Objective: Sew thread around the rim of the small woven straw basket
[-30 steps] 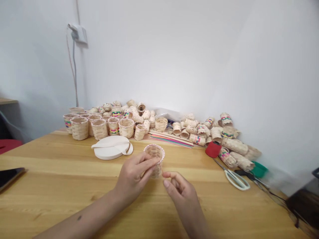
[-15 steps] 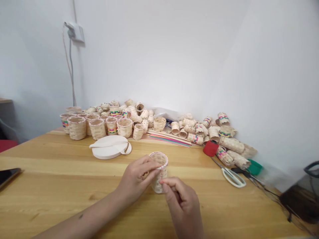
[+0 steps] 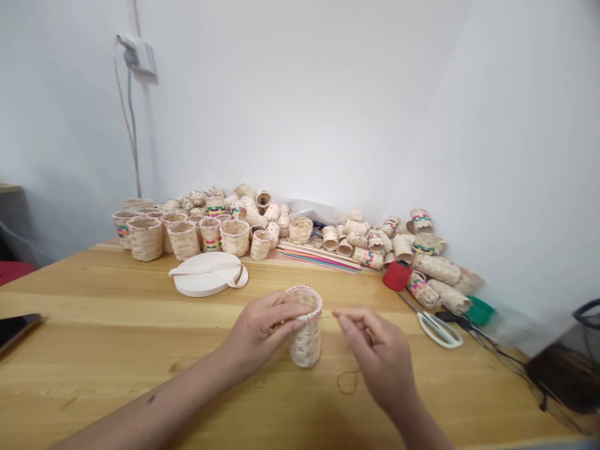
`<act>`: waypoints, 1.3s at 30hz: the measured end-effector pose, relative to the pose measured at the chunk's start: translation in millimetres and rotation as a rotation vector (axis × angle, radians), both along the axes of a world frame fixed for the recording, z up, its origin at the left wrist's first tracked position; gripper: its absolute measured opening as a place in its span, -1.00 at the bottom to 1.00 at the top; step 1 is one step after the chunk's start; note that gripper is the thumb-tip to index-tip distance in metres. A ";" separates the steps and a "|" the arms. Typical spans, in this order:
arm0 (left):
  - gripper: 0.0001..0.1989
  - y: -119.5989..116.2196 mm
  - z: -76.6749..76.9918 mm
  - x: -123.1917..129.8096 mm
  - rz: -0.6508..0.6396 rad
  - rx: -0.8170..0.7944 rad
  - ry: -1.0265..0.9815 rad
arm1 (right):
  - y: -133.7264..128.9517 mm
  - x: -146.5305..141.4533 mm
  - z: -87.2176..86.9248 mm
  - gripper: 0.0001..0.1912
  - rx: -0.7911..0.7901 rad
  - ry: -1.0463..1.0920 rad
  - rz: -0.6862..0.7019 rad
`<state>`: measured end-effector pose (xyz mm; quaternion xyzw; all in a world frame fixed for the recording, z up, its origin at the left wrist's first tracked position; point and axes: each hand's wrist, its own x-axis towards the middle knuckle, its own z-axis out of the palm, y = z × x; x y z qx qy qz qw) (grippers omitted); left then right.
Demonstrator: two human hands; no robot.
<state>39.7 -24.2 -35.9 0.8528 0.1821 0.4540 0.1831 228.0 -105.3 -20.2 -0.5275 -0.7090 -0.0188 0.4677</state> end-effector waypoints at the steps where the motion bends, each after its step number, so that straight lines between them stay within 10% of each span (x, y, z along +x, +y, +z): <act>1: -0.78 -0.8 0.5 -0.6 -0.016 -0.011 0.014 | 3.4 9.0 7.3 -0.76 0.000 -0.057 -0.008; 10: -0.87 -1.4 3.0 -2.6 -0.017 -0.084 0.061 | 8.9 38.3 44.2 -0.73 -0.131 -0.337 -0.068; 20: -0.88 0.6 5.0 -3.2 -0.066 -0.019 0.118 | 6.8 22.3 35.4 -0.78 -0.110 -0.449 0.195; 39: -0.83 0.5 6.1 -3.6 -0.161 -0.034 0.107 | 20.2 13.4 40.6 -0.71 -0.078 -0.585 0.271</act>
